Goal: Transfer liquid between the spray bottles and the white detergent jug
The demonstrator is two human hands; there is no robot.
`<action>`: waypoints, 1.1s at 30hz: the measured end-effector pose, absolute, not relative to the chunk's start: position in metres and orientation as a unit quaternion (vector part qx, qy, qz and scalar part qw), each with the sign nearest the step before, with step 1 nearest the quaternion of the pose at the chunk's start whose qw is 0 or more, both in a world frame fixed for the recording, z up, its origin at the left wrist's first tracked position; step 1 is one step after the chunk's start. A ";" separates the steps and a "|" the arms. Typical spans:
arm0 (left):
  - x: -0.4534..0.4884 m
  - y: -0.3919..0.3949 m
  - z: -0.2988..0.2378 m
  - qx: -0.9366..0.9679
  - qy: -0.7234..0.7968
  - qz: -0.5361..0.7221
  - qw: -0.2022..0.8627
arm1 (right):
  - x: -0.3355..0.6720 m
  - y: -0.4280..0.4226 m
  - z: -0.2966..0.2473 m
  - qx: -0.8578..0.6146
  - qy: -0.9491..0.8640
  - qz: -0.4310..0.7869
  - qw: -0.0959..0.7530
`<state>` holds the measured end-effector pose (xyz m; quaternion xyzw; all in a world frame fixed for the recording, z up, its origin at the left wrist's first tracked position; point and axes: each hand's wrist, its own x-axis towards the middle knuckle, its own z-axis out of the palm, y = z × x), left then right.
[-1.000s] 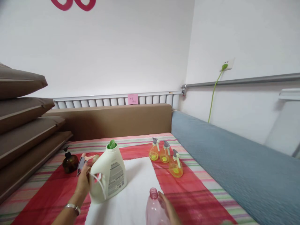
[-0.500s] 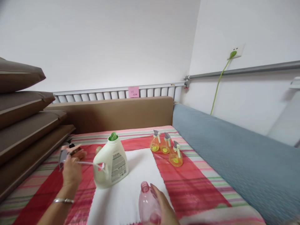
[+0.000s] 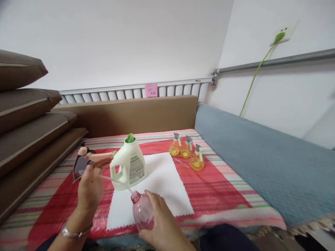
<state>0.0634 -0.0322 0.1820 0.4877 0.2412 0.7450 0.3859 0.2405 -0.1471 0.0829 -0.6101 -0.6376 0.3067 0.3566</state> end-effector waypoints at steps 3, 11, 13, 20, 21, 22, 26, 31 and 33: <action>0.065 -0.032 0.172 0.469 0.288 0.746 0.375 | 0.240 -0.151 0.087 -0.608 -0.636 0.307 0.363; 0.072 -0.056 0.131 0.559 0.348 0.607 0.445 | 0.230 -0.154 0.100 -0.587 -0.636 0.302 0.400; 0.076 -0.068 0.127 0.610 0.358 0.542 0.454 | 0.228 -0.153 0.106 -0.582 -0.641 0.286 0.412; 0.085 -0.089 0.141 0.681 0.339 0.441 0.477 | 0.226 -0.155 0.107 -0.599 -0.645 0.257 0.398; 0.085 -0.089 0.142 0.679 0.343 0.436 0.480 | 0.227 -0.156 0.106 -0.603 -0.649 0.253 0.389; 0.084 -0.088 0.142 0.678 0.345 0.436 0.480 | 0.227 -0.156 0.104 -0.605 -0.654 0.248 0.381; 0.079 -0.085 0.146 0.667 0.361 0.450 0.472 | 0.229 -0.157 0.099 -0.603 -0.677 0.227 0.356; 0.074 -0.084 0.159 0.676 0.370 0.433 0.467 | 0.227 -0.157 0.099 -0.602 -0.677 0.222 0.361; 0.076 -0.084 0.162 0.683 0.361 0.421 0.475 | 0.225 -0.157 0.100 -0.591 -0.677 0.226 0.376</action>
